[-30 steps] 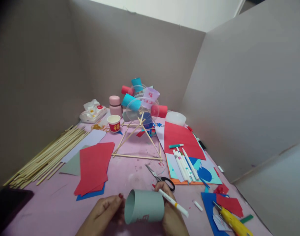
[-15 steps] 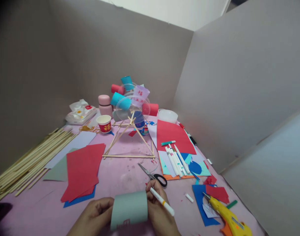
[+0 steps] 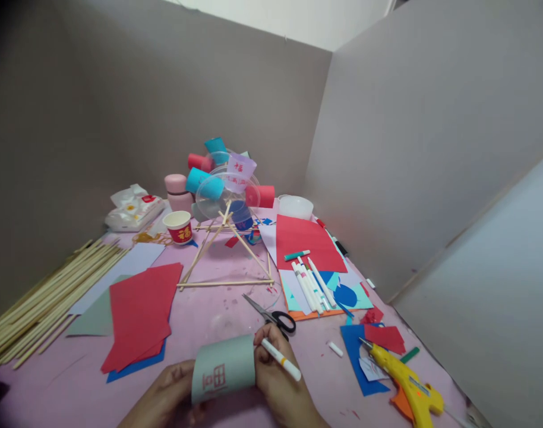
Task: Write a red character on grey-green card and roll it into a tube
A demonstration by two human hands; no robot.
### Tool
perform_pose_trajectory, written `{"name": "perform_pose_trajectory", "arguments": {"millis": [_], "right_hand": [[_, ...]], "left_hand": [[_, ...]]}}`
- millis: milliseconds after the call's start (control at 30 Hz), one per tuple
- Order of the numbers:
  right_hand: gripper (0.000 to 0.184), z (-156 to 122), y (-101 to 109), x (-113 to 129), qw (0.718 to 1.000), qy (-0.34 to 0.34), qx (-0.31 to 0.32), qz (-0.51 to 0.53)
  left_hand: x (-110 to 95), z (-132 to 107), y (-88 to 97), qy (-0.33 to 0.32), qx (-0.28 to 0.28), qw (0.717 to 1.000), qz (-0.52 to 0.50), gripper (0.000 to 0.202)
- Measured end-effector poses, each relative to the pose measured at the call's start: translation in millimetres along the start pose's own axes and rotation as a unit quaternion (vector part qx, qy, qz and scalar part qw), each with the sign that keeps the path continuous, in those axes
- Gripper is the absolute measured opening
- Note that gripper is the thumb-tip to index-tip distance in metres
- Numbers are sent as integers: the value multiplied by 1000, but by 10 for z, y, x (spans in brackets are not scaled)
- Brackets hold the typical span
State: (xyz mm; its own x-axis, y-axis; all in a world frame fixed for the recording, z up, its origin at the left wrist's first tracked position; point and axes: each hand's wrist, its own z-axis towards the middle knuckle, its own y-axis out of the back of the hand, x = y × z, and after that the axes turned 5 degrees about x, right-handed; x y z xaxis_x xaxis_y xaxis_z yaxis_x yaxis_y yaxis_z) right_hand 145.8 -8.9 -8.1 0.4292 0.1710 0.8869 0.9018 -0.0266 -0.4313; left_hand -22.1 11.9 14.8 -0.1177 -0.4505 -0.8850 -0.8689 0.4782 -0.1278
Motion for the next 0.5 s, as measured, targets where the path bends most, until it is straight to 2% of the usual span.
{"name": "perform_pose_trajectory", "arguments": {"millis": [100, 333, 400, 500], "right_hand": [[33, -8, -2, -22, 1000, -19, 14, 10], [39, -40, -31, -40, 996, -54, 72, 25], [40, -30, -57, -58, 996, -57, 61, 28], [42, 22, -85, -103, 998, -36, 12, 40]], "left_hand": [[23, 0, -7, -4, 13, 998, -54, 25], [-11, -68, -69, 12, -21, 990, -137, 29], [-8, -67, -67, 17, -27, 989, -148, 29], [13, -44, -19, 0, -33, 990, -140, 29]]}}
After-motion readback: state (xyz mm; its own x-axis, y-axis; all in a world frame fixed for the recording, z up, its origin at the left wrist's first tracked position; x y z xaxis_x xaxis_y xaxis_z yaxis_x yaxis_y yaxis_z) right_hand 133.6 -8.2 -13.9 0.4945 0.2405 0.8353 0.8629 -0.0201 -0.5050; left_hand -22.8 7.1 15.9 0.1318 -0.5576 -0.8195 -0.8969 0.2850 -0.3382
